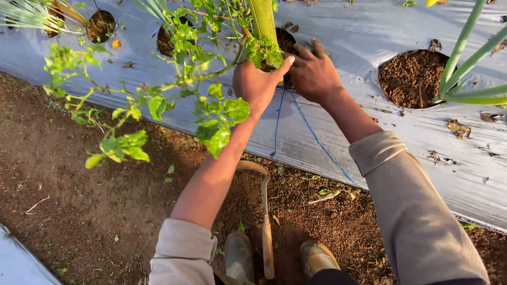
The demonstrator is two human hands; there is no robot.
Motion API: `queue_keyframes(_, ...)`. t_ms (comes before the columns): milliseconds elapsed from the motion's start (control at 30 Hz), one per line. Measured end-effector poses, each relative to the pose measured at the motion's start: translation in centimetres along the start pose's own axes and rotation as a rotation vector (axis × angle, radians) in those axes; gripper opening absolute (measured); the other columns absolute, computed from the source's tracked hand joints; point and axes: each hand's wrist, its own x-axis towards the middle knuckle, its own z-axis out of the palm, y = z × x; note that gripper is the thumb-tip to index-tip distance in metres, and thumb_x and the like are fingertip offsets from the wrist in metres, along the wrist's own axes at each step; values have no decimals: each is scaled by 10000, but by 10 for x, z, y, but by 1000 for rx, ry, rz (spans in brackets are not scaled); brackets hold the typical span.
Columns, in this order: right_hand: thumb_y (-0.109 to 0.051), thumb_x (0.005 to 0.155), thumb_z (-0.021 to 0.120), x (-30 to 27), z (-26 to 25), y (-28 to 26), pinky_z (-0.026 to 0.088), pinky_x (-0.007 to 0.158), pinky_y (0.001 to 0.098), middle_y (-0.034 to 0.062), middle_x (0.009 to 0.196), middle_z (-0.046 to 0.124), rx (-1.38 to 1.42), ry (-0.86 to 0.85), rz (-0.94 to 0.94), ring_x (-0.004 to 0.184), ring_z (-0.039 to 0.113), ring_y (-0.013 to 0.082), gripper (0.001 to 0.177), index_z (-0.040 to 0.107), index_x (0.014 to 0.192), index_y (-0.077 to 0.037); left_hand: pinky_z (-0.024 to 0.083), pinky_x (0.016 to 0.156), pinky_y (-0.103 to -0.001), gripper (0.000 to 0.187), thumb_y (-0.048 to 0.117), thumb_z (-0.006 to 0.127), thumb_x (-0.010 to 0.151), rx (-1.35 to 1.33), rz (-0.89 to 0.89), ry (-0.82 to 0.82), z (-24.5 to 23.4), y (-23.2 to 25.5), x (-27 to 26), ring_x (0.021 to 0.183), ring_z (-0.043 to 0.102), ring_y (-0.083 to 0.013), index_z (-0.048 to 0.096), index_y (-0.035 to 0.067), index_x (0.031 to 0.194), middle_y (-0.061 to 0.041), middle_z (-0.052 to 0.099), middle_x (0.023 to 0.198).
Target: Using a hand hoe to loosen soil and then mounding it around the base of plants growing through plastic mulch to provide support.
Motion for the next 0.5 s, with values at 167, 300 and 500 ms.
queue_keyframes(167,-285,1000,588,3,-17,-1,246,1161,674,38,1444,651,-3,-11,121,1376,523,322,396,701,1352,-143,546,670,-454,580,698,771,629,16,-83,-19,2,1,0,841,772,-363,795,139,783,-70,817,821)
queue_keyframes(300,-96,905,569,-22,-45,-13,338,1127,585,156,1380,662,184,268,201,1273,569,372,457,691,1343,-41,443,615,-488,754,780,781,607,40,-64,21,25,-26,0,715,629,-362,566,62,684,-115,624,693)
queue_keyframes(500,10,925,573,-65,-85,-54,463,911,490,201,1223,691,421,385,169,1097,620,362,364,676,1274,32,479,734,-323,443,427,848,860,-194,551,-19,10,-62,-18,910,545,-201,588,103,1016,-52,555,1008)
